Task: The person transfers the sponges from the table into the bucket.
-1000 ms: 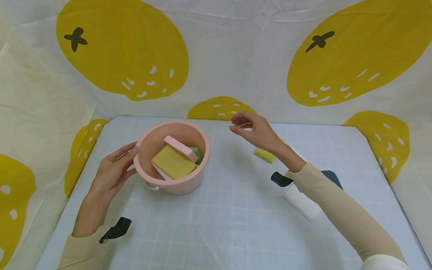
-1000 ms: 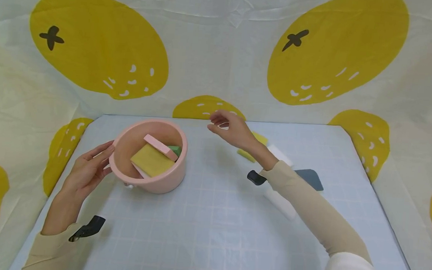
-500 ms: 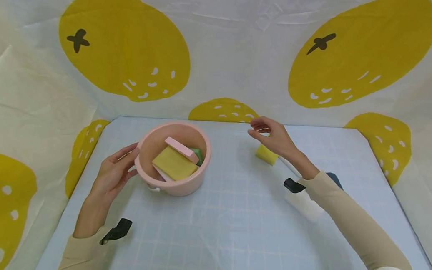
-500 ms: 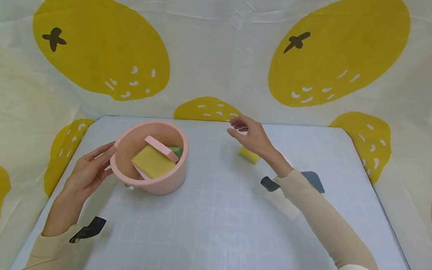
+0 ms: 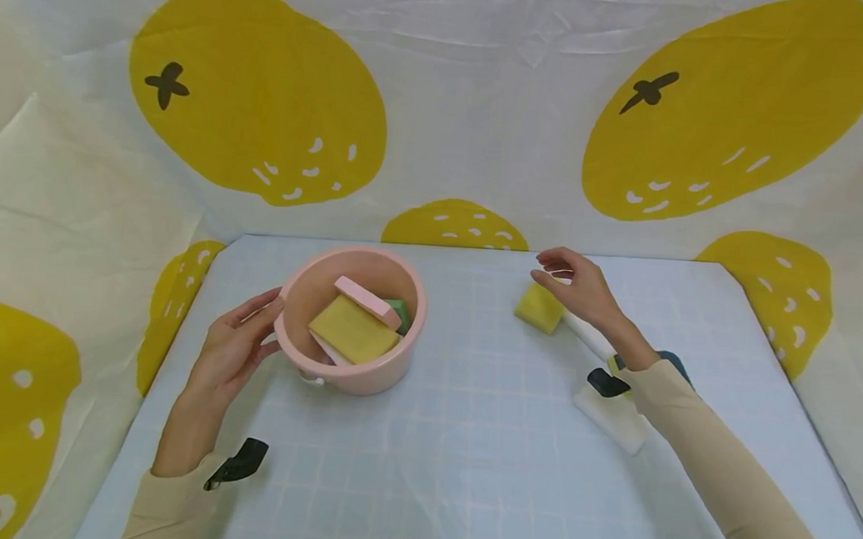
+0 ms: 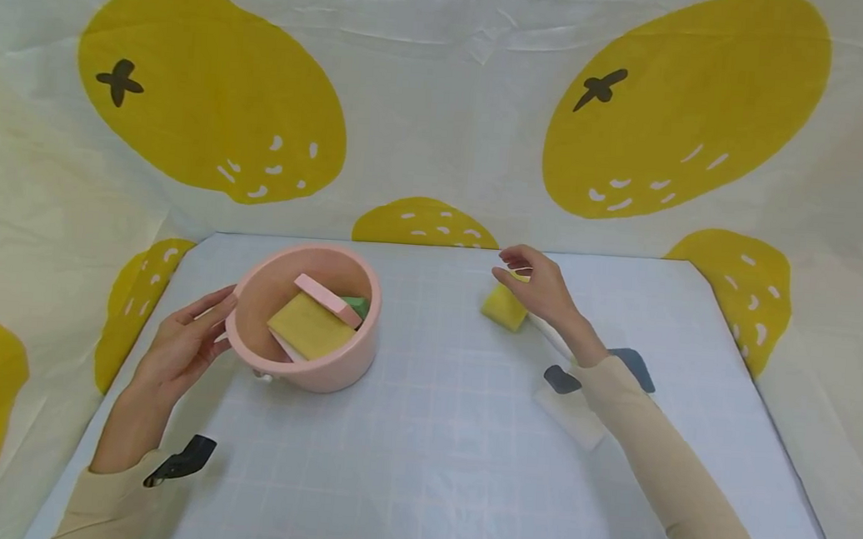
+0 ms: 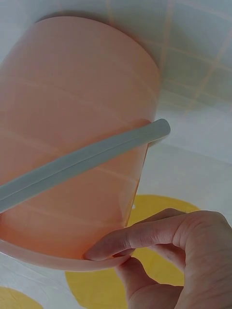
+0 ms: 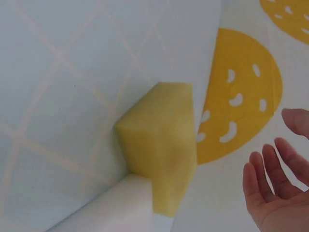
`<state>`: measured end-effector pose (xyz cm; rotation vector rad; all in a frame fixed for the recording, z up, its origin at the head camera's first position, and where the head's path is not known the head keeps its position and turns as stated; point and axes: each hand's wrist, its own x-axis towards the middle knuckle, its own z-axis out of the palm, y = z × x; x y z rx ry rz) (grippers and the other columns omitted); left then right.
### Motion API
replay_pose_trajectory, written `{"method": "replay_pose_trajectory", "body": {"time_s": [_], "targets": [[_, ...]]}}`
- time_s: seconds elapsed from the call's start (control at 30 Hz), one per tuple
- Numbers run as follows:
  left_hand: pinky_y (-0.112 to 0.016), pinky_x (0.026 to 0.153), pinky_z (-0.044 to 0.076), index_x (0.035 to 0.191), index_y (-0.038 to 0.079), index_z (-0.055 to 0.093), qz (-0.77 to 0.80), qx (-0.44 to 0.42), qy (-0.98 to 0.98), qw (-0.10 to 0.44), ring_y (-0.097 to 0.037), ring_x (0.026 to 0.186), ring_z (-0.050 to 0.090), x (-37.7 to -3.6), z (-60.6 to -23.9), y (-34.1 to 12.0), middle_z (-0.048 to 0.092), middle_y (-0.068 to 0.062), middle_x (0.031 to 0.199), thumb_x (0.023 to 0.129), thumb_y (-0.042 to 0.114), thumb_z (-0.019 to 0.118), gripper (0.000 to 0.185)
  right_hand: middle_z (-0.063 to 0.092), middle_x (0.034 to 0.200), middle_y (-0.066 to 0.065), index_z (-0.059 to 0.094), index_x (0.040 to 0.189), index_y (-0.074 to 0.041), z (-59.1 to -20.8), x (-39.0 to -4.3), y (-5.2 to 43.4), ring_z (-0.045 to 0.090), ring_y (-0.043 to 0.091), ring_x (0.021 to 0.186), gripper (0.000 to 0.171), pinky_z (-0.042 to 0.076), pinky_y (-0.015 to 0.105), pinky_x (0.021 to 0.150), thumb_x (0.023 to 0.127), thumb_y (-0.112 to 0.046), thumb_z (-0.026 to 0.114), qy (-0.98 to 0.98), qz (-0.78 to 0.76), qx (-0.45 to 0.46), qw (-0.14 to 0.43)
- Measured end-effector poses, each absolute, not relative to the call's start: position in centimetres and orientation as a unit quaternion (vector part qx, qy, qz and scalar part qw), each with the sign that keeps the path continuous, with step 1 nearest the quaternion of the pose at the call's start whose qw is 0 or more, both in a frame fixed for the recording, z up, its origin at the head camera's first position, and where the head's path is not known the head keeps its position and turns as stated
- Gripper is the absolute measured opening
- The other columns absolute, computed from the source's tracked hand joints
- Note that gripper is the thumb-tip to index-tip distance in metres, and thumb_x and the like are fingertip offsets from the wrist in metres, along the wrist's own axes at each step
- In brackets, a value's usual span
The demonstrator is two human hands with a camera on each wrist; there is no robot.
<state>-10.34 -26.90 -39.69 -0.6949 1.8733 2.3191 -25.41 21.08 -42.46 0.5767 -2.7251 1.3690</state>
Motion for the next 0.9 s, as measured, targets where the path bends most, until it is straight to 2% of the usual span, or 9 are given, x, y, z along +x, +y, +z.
{"method": "replay_pose_trajectory", "body": {"time_s": [0.5,0.9], "targets": [[-0.023,0.088,0.057,0.153,0.018,0.051,0.765,-0.221,0.604,0.038,-0.009,0.113,0.063,-10.4,-39.9,-26.9,0.056,0.002,0.144,0.084,0.043,0.083,0.079,0.054,0.137,0.03,0.054,0.135,0.01,-45.0,-26.7,23.3,0.051,0.046,0.127,0.047,0.043,0.057,0.11,0.1,-0.018,0.069,-0.896,0.417,0.149,-0.011],[-0.024,0.09,0.057,0.152,0.016,0.051,0.766,-0.21,0.606,0.036,-0.01,0.113,0.063,-10.3,-40.1,-27.0,0.057,0.002,0.141,0.086,0.042,0.081,0.077,0.049,0.138,0.035,0.051,0.138,0.014,-46.3,-27.3,24.6,0.045,0.051,0.13,0.053,0.038,0.062,0.111,0.102,-0.023,0.066,-0.932,0.337,0.121,-0.062]]}}
